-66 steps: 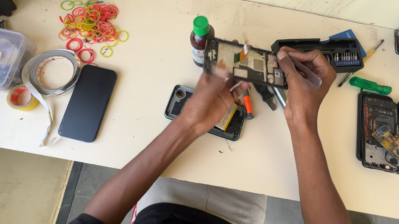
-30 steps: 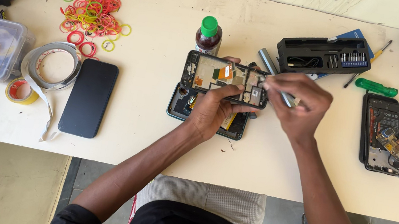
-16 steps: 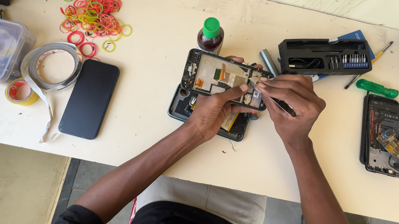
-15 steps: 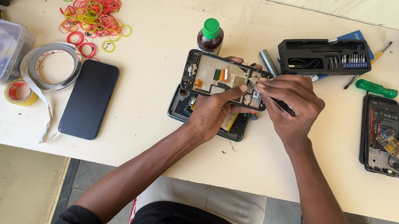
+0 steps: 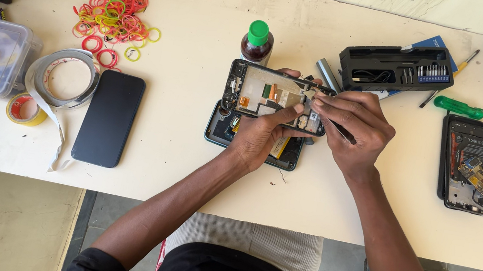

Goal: The person repairs a mobile phone by using tweezers and a metal tool to adjust internal cables and components, and applies liquid from a bottle cap to the assembly.

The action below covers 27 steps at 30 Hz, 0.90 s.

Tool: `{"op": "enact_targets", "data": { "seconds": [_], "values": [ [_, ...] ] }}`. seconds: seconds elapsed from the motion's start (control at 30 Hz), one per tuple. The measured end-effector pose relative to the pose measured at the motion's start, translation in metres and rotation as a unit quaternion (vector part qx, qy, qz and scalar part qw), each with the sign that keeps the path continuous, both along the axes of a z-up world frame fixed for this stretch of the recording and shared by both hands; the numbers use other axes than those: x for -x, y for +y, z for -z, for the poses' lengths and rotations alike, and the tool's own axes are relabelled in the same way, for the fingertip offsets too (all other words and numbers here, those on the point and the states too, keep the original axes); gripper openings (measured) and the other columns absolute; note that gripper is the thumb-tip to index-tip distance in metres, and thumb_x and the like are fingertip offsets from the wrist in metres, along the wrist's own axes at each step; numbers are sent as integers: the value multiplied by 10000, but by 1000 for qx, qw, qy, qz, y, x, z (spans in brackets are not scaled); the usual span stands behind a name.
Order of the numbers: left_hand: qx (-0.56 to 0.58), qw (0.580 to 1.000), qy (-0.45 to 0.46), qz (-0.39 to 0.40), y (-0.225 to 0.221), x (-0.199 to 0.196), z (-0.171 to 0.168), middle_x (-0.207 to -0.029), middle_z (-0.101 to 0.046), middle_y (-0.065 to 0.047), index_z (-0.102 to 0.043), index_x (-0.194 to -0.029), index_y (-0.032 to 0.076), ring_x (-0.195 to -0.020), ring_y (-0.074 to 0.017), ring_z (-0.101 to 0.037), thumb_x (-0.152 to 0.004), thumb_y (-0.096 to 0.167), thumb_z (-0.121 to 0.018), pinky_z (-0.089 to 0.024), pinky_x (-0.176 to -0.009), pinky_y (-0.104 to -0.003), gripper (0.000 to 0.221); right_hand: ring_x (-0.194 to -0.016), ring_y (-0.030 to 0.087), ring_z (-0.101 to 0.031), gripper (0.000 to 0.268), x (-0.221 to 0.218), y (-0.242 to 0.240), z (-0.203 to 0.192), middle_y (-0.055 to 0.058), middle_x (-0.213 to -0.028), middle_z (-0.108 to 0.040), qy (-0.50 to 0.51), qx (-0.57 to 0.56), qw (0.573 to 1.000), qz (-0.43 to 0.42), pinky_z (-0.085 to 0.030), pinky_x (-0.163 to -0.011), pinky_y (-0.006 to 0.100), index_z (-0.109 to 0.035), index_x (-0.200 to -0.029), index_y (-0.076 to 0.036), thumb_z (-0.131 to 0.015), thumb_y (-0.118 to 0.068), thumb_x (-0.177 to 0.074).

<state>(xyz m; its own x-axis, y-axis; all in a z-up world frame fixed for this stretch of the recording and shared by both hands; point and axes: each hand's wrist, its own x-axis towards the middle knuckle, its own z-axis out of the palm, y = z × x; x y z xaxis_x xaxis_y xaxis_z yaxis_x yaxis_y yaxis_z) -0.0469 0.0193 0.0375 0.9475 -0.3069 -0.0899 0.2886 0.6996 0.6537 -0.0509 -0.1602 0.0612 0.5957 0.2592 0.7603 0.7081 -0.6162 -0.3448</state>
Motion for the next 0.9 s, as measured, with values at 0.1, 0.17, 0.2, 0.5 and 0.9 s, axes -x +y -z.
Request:
{"op": "enact_targets", "data": {
  "seconds": [0.1,0.17,0.2,0.5,0.9],
  "values": [
    [-4,1000,-20,7,0,0,-1,-1308,-640,-113,-460,-1409,153,-1155,-198,-662,-900,-43,-679,-681,-828,-452,588,-986,193,-677,250,2,-1,0,44,-1046,-780,4,5,1000,2,-542,-872,327,-798,-1040,-72,-856,55,-833],
    [4,1000,-18,8,0,1,1,-1299,-643,-127,-468,-1424,137,-1146,-214,-661,-912,-36,-683,-681,-830,-450,581,-986,191,-676,246,2,-1,0,42,-1050,-780,6,4,1000,3,-542,-873,325,-797,-1038,-76,-860,56,-841],
    [7,1000,-19,8,0,1,2,-1294,-645,-135,-472,-1431,129,-1142,-222,-661,-919,-32,-684,-682,-832,-448,578,-986,190,-676,244,2,-1,0,41,-1052,-780,6,3,1000,4,-543,-873,324,-796,-1037,-78,-862,57,-845],
    [2,1000,-15,9,0,1,3,-1291,-647,-132,-457,-1433,133,-1160,-215,-660,-914,-21,-680,-681,-854,-441,585,-977,189,-677,246,0,-1,2,43,-1045,-782,3,4,1000,1,-546,-864,323,-794,-1038,-75,-855,70,-849],
    [-11,1000,-19,9,0,1,2,-1270,-651,-108,-474,-1423,142,-1117,-202,-660,-941,58,-707,-689,-802,-437,542,-955,202,-687,237,1,7,2,64,-991,-774,-9,-3,1000,19,-565,-827,319,-792,-1030,-48,-859,89,-849]
  ]
}}
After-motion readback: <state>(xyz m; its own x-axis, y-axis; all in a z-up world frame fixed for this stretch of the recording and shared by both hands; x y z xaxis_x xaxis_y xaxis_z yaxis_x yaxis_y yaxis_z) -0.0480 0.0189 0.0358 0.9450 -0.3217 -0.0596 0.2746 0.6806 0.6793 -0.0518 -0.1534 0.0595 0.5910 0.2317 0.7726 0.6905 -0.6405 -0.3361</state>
